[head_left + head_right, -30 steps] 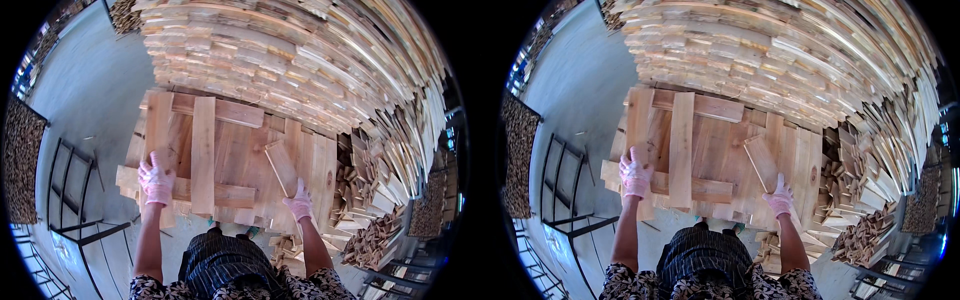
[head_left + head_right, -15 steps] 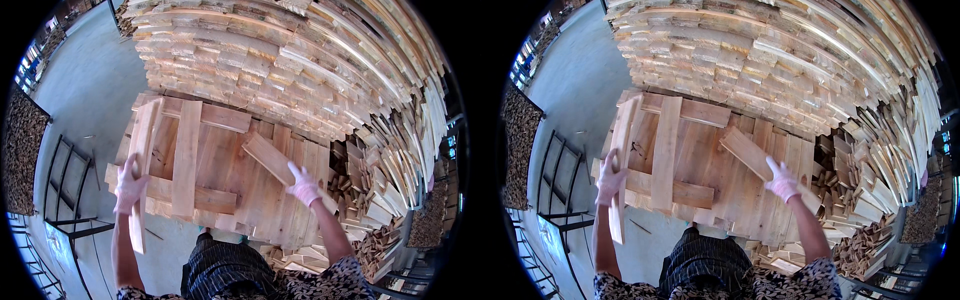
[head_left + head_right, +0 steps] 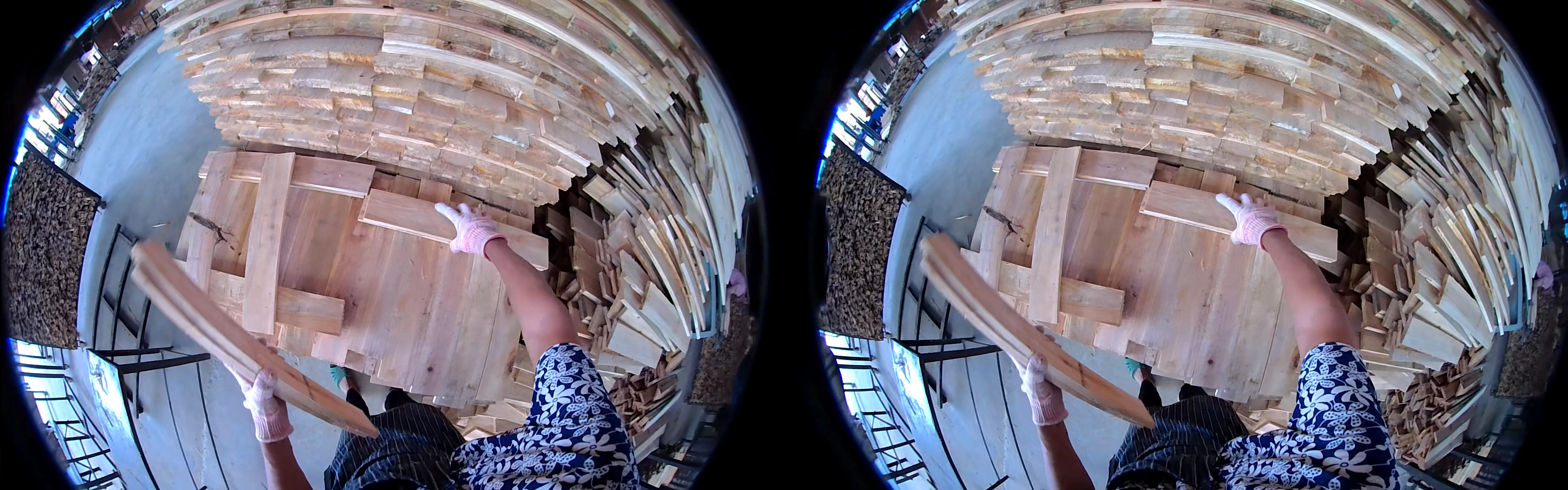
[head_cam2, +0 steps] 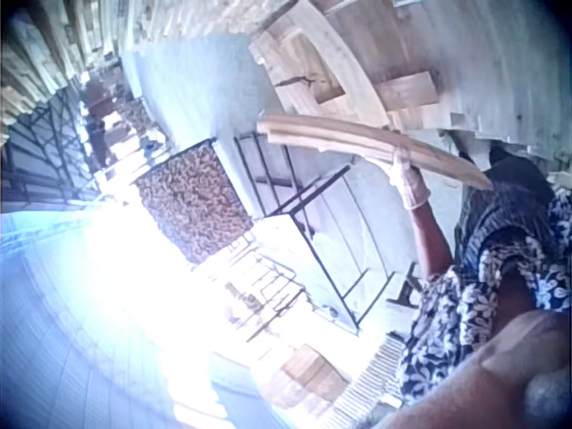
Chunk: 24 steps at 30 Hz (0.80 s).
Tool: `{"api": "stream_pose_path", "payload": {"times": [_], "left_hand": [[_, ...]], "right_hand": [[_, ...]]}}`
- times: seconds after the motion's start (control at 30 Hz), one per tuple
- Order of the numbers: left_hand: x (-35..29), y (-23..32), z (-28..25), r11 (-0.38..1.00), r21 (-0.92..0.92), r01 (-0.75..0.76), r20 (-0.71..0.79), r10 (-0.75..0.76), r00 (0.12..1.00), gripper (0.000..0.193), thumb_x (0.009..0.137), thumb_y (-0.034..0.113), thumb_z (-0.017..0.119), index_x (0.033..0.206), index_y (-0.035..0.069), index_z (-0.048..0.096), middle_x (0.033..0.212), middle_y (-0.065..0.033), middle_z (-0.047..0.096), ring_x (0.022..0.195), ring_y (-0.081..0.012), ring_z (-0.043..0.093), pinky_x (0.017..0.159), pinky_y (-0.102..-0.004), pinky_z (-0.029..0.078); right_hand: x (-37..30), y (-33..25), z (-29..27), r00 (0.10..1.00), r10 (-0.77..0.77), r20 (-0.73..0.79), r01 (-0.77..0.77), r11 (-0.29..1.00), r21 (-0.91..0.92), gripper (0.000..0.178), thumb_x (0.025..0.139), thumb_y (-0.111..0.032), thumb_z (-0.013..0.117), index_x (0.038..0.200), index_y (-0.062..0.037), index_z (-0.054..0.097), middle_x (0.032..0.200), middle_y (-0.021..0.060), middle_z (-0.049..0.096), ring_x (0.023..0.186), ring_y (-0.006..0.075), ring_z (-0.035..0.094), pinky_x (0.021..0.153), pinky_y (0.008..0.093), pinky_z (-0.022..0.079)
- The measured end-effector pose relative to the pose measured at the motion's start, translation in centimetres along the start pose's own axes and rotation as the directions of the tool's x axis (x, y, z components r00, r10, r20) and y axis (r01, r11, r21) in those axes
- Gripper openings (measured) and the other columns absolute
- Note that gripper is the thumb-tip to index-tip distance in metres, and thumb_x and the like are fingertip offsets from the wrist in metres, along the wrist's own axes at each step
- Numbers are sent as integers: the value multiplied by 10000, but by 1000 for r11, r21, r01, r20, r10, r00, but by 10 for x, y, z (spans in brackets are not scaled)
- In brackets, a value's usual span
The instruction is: The person repeatedly picks up wooden planks from a large pile and stacks them onto a metal rack. They handle the planks by hand, arranging them in layers to build a neat stack. The person also moves the metal rack to a new position and continues stacking.
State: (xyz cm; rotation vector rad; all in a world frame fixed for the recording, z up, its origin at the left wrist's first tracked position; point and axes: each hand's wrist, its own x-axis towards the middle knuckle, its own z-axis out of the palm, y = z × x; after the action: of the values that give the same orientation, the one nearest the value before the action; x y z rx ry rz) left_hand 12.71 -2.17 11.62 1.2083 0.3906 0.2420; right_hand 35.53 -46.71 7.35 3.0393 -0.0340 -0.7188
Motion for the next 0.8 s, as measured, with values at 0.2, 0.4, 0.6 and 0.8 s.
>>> {"api": "stream_pose_path", "payload": {"times": [0.2,0.4,0.6,0.8], "left_hand": [[-65,-48,-54,930,-163,328,42,-326,944,857,655,188,893,1376,55,451,1260,-111,574,1146,-299,584,974,-490,521],[-151,-134,-86,662,-257,704,25,-724,689,452,742,356,825,1082,115,651,1036,-102,671,1024,-336,627,872,-651,507],[-130,-212,-31,565,-87,821,218,-793,569,411,722,130,815,1084,80,628,1099,-127,623,1116,-334,601,904,-541,537],[-116,-196,15,469,-361,806,156,-822,548,532,812,162,744,1251,-29,512,1202,-210,607,1088,-452,618,894,-665,534]], "right_hand": [[1,2,-5,992,-110,-58,112,994,22,893,763,-251,757,1537,-376,331,1403,154,521,1302,373,520,1039,572,429],[-2,-2,-9,997,-54,47,53,998,31,971,786,-287,804,1564,-416,238,1494,126,434,1363,336,452,1077,621,351],[5,6,-8,989,-144,-18,144,989,29,932,747,-284,794,1545,-382,322,1385,146,508,1266,343,526,1047,521,422],[-12,4,-9,989,-138,-46,135,989,-61,953,741,-328,801,1549,-413,301,1373,152,506,1278,359,518,1031,500,463]]}}
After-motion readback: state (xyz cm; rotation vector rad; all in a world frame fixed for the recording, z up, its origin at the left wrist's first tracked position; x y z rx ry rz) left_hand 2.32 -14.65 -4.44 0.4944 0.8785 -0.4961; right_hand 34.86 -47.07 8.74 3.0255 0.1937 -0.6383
